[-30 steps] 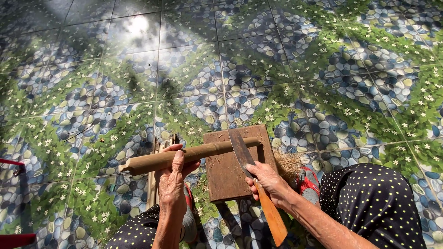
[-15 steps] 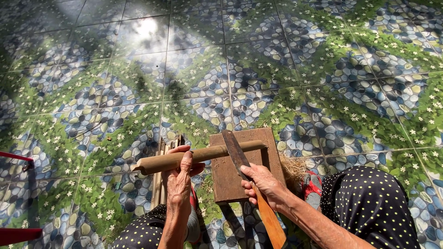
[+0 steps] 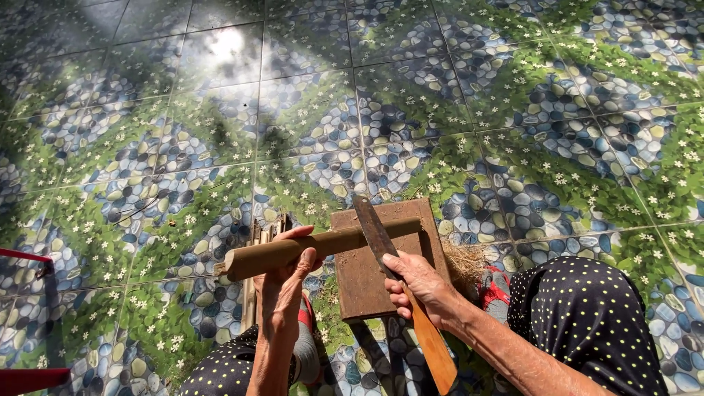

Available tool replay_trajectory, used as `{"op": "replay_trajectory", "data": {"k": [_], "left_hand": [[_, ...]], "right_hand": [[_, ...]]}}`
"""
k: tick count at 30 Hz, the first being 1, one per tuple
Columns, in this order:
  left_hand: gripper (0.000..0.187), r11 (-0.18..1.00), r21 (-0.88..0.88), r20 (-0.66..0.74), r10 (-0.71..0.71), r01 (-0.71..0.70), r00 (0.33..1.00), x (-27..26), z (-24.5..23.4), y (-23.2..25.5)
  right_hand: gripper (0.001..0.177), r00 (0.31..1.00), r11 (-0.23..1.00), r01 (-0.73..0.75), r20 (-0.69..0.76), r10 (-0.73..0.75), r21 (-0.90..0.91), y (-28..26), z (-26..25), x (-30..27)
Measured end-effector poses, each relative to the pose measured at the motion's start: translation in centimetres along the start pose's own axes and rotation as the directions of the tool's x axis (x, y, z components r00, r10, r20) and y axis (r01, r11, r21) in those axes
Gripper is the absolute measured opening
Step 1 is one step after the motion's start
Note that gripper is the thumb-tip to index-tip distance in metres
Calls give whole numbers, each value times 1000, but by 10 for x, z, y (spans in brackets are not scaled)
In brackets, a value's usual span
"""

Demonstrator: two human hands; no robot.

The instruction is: A person uses a large knife to shave and smooth strips of bamboo while sitting on the floor.

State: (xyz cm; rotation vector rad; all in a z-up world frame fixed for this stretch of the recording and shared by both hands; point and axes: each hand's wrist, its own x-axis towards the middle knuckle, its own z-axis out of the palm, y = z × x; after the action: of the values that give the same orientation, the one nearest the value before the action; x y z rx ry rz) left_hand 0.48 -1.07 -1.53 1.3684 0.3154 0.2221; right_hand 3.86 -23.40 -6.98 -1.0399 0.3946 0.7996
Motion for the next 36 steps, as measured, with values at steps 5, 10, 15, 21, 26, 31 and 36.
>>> {"op": "replay_trajectory", "data": {"k": [5,10,15,21,26,31,36], "left_hand": [[27,997,65,146,26,-36,989,0,-6,-3],[30,999,8,195,47,-49,980,3,-11,-11],[28,998,11,191,58,-61,980,6,-13,-10],[31,999,36,219,15,-23,976,13,-20,-14],[32,997,72,187,3,-16,982,10,-14,-5],[29,997,27,239,61,-70,969,12,-17,-18],[28,999,16,256,33,-38,966,15,-17,-20]], "right_hand": [[25,997,998,-39,71,42,-53,-9,4,-11],[27,999,1000,-11,31,10,24,-1,3,-6],[27,991,999,-19,130,24,-43,-4,-3,-3],[27,985,982,17,-173,16,186,16,-34,37],[29,990,994,-101,100,96,44,-7,-13,-9],[28,995,995,-97,-1,97,20,-4,-15,-6],[27,992,990,-126,35,124,64,-12,-5,-29]]}}
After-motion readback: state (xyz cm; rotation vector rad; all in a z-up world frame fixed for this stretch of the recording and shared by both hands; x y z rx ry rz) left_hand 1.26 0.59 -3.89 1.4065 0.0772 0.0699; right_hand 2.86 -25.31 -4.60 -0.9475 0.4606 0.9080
